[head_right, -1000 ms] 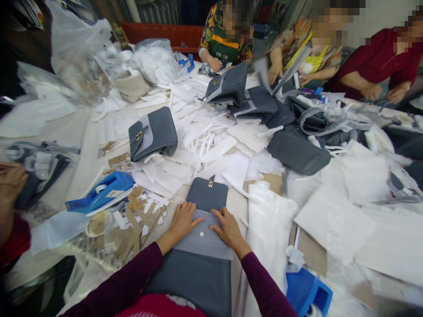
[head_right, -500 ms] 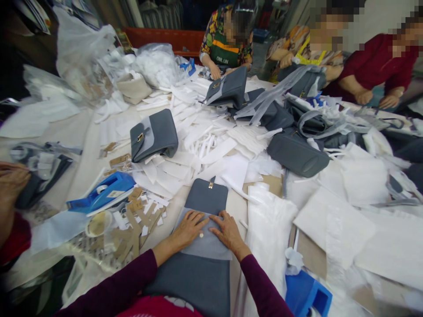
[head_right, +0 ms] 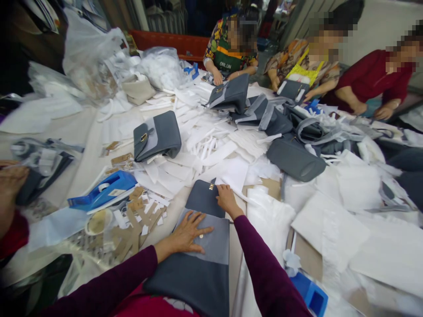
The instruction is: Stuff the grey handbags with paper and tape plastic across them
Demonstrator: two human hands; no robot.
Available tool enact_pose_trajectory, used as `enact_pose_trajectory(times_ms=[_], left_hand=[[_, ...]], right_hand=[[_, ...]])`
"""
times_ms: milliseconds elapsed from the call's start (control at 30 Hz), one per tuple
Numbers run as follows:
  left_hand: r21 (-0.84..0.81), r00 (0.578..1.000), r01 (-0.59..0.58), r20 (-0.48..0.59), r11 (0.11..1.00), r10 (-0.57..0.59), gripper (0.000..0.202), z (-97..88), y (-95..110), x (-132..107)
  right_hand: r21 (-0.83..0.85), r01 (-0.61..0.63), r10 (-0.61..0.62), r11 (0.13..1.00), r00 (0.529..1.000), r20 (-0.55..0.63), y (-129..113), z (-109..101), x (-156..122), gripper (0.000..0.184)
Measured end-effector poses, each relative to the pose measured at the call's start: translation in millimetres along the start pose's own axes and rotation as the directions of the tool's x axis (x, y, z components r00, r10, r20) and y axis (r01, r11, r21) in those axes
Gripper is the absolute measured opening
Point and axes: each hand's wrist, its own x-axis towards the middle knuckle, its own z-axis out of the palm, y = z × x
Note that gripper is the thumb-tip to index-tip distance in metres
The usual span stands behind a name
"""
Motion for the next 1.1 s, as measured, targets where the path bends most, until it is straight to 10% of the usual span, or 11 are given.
enact_pose_trajectory(times_ms=[300, 467, 700, 967, 1100], left_hand=[[0.014, 1.000, -0.012, -0.011, 1.000, 0.012, 0.082, 1.8, 0.2, -3.1], [0.011, 0.999, -0.033, -0.027, 0.999, 0.033, 0.080, -4.8, 4.1, -6.6], [-0.002, 0.998, -0.019, -0.055, 1.000, 0.018, 0.074, 3.6, 5.1, -10.9], [-0.041, 0.997, -0.070, -0.033, 0.997, 0.069, 0.071, -3.2, -4.6, -28.0], [-0.151, 0.995, 0.096, 0.030, 0.984, -0.093, 0.073, -4.4, -15.6, -49.5]], right_hand=[[0.021, -0.174, 0.172, 0.985, 0.982, 0.079, -18.4, -24.5, 44.9, 0.032], [0.051, -0.026, 0.027, 0.998, 0.999, -0.020, -35.6, -26.5, -9.7, 0.017], [0.203, 0.224, -0.155, 0.953, 0.938, -0.309, -54.5, 33.6, -117.4, 0.027], [0.282, 0.232, -0.107, 0.931, 0.911, -0.397, -53.4, 70.7, -140.9, 0.024], [0.212, 0.270, -0.189, 0.939, 0.922, -0.337, -55.1, 73.3, -148.8, 0.023]])
